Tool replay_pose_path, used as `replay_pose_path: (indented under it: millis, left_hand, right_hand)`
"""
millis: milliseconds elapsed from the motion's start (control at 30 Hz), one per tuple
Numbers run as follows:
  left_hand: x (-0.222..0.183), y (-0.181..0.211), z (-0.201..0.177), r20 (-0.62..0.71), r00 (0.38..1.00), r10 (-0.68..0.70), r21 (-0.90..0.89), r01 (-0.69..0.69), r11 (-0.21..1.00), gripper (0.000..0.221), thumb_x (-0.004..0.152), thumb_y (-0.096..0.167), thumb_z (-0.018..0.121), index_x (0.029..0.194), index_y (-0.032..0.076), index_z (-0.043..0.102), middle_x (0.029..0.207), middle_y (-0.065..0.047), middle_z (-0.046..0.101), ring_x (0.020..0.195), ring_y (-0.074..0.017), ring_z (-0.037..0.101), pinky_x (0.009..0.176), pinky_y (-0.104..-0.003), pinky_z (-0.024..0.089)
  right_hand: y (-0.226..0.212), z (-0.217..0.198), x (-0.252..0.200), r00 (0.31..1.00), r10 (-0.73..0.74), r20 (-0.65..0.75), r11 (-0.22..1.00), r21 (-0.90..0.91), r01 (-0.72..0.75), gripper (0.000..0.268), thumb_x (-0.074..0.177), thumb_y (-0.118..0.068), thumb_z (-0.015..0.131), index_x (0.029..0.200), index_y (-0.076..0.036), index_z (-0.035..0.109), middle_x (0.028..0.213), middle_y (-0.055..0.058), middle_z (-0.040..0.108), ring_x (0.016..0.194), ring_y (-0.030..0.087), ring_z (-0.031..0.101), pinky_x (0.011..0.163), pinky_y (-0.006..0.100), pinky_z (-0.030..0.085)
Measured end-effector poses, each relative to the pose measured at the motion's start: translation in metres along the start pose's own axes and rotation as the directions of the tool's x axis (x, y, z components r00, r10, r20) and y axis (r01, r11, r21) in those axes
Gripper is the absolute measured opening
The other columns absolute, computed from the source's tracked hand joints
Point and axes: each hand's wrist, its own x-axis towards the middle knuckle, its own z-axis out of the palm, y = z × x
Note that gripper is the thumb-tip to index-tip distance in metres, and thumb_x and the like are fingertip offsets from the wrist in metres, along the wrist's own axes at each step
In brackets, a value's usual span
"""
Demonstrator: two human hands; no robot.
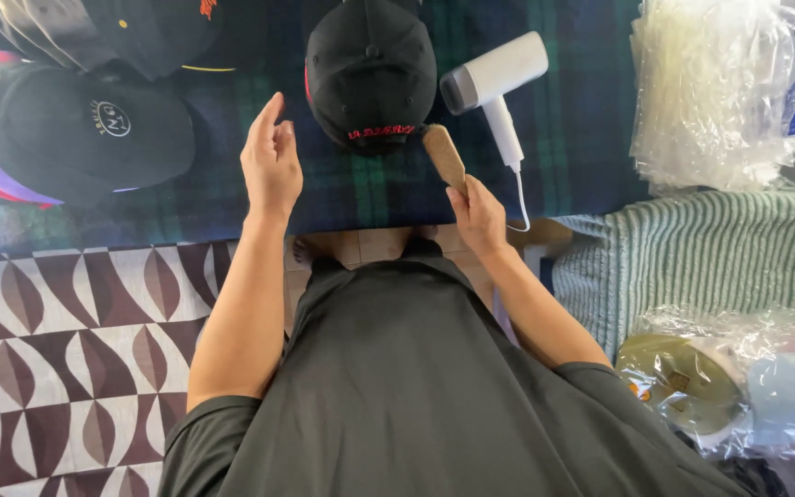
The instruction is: Brushing and steaming a black baseball cap to remove lint and wrinkles.
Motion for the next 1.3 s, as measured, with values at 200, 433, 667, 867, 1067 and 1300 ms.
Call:
replay_pose_path:
  millis: [200, 433, 667, 867, 1067, 1300]
  left_hand:
    - [0.03, 0.024, 0.012, 0.005, 0.958, 0.286, 0.154, -0.284, 0.947, 0.035, 0.111, 0.014, 0.049, 0.142, 0.0, 0.057, 0.14, -0.015, 0.063, 0.133, -0.0314, 0.057, 0.112, -0.043, 0.047]
    - [0.037, 0.038, 0.031, 0.169, 0.966, 0.194, 0.263, -0.234, 0.936, 0.04, 0.113, 0.024, 0.051, 0.15, 0.012, 0.051, 0.153, -0.013, 0.053, 0.143, -0.0299, 0.046, 0.106, -0.046, 0.052]
    - [0.057, 0.039, 0.018, 0.196, 0.964, 0.18, 0.181, -0.216, 0.959, 0.036, 0.11, 0.017, 0.049, 0.138, -0.002, 0.062, 0.144, -0.018, 0.061, 0.135, -0.0311, 0.055, 0.111, -0.043, 0.046]
    - [0.08, 0.027, 0.004, 0.307, 0.935, 0.176, 0.202, -0.245, 0.948, 0.04, 0.111, 0.025, 0.045, 0.139, 0.002, 0.061, 0.14, -0.015, 0.065, 0.127, -0.034, 0.061, 0.105, -0.043, 0.046]
    - [0.096, 0.052, -0.004, 0.339, 0.941, -0.023, 0.265, -0.072, 0.961, 0.044, 0.109, 0.037, 0.042, 0.14, 0.01, 0.055, 0.138, -0.016, 0.066, 0.119, -0.0476, 0.06, 0.093, -0.052, 0.045]
    - [0.091, 0.072, -0.018, 0.374, 0.919, -0.125, 0.238, 0.035, 0.971, 0.048, 0.108, 0.039, 0.038, 0.143, 0.009, 0.052, 0.14, -0.014, 0.065, 0.121, -0.0451, 0.059, 0.093, -0.051, 0.045]
  right_hand:
    - [-0.03, -0.045, 0.038, 0.83, -0.555, -0.056, 0.822, -0.186, 0.538, 0.035, 0.106, -0.031, 0.067, 0.126, -0.002, 0.068, 0.093, 0.013, 0.067, 0.076, 0.029, 0.06, 0.067, 0.041, 0.042]
    - [0.017, -0.029, 0.058, 0.791, -0.514, 0.331, 0.672, -0.418, 0.611, 0.03, 0.102, -0.033, 0.071, 0.13, -0.024, 0.065, 0.08, 0.0, 0.056, 0.07, 0.025, 0.058, 0.06, 0.039, 0.04]
    - [0.043, -0.026, 0.105, 0.672, -0.589, 0.449, 0.548, -0.389, 0.74, 0.024, 0.101, -0.04, 0.066, 0.123, -0.034, 0.075, 0.084, -0.002, 0.068, 0.068, 0.024, 0.065, 0.061, 0.04, 0.049]
    - [-0.086, -0.09, 0.072, 0.704, -0.694, 0.153, 0.706, -0.045, 0.706, 0.02, 0.105, -0.017, 0.072, 0.116, -0.002, 0.064, 0.075, 0.009, 0.059, 0.063, 0.027, 0.056, 0.055, 0.041, 0.042]
    - [-0.089, 0.014, 0.062, 0.833, -0.526, 0.172, 0.726, -0.42, 0.545, 0.02, 0.104, -0.039, 0.063, 0.114, -0.024, 0.072, 0.084, -0.002, 0.069, 0.073, 0.025, 0.069, 0.054, 0.041, 0.051]
    - [-0.118, -0.01, 0.043, 0.881, -0.436, 0.187, 0.824, -0.311, 0.474, 0.023, 0.102, -0.037, 0.066, 0.119, -0.022, 0.069, 0.079, -0.001, 0.064, 0.073, 0.025, 0.066, 0.054, 0.042, 0.05]
